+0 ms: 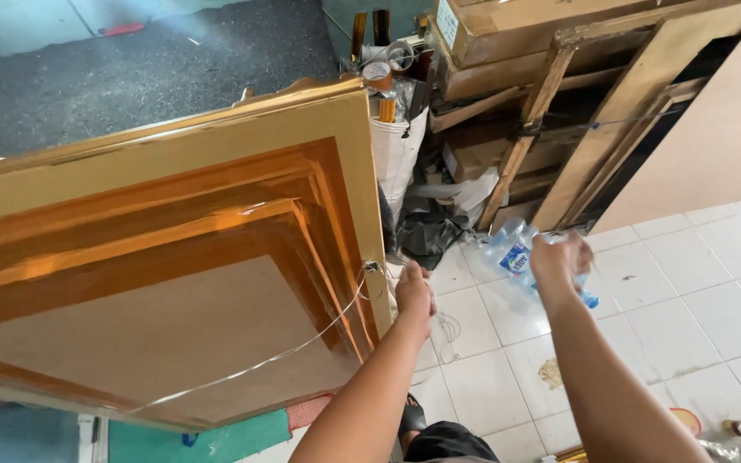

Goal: The person is attaching a hanging wire to the back of a picture frame by threading it through eyelets and twisting it to set the tension.

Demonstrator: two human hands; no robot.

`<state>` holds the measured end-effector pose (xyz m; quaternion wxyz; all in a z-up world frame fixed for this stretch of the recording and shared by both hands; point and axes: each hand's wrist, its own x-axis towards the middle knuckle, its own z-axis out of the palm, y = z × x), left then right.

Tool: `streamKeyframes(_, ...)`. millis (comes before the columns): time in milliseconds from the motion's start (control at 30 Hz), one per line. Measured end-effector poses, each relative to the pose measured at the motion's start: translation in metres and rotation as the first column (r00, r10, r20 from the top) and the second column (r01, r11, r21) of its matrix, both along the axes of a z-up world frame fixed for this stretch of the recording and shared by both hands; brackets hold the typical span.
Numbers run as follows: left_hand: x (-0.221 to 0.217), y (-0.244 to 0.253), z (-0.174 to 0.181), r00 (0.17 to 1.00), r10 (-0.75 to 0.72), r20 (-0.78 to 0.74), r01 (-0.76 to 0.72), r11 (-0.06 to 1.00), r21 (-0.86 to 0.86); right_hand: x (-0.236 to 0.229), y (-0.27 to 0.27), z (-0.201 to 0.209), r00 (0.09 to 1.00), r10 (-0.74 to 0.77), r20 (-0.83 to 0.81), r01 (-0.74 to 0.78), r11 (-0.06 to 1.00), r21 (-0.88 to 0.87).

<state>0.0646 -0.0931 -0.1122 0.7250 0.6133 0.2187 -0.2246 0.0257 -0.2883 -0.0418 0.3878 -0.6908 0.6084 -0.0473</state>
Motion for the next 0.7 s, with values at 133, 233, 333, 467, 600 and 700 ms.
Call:
streamKeyframes(133, -0.02, 0.015, -0.008, 0.987, -0.129, 0.092, 0.111, 0.978, 0.18, 0.044, 0.11, 0.047, 0.815, 0.577, 0.051, -0.56, 0.807, -0.184)
streamKeyframes(233, -0.013, 0.019, -0.032, 0.886, -0.43, 0.174, 0.283, 0.798, 0.532, 0.067, 0.165, 0.011, 0.402, 0.912, -0.083, -0.915, 0.402, -0.019)
streamKeyframes(333, -0.004, 0.031, -0.049, 0.973, -0.215, 0.084, 0.194, 0.96, 0.202, 0.088, 0.171, -0.051, 0.355, 0.929, -0.105, -0.93, 0.34, -0.138)
streamKeyframes(467, -0.016, 0.069, 0.06, 0.985, 0.078, -0.154, -0.1, 0.985, -0.139, 0.067, 0.167, 0.005, 0.471, 0.882, 0.006, -0.878, 0.47, -0.092)
streamKeyframes(600, -0.015, 0.082, 0.106, 0.929, 0.36, 0.087, -0.299, 0.868, -0.397, 0.062, 0.146, 0.027, 0.645, 0.757, 0.106, -0.761, 0.649, -0.011)
streamKeyframes(700, -0.003, 0.081, 0.082, 0.898, 0.426, 0.108, -0.373, 0.869, -0.325, 0.062, 0.116, 0.013, 0.752, 0.607, 0.258, -0.642, 0.764, 0.073)
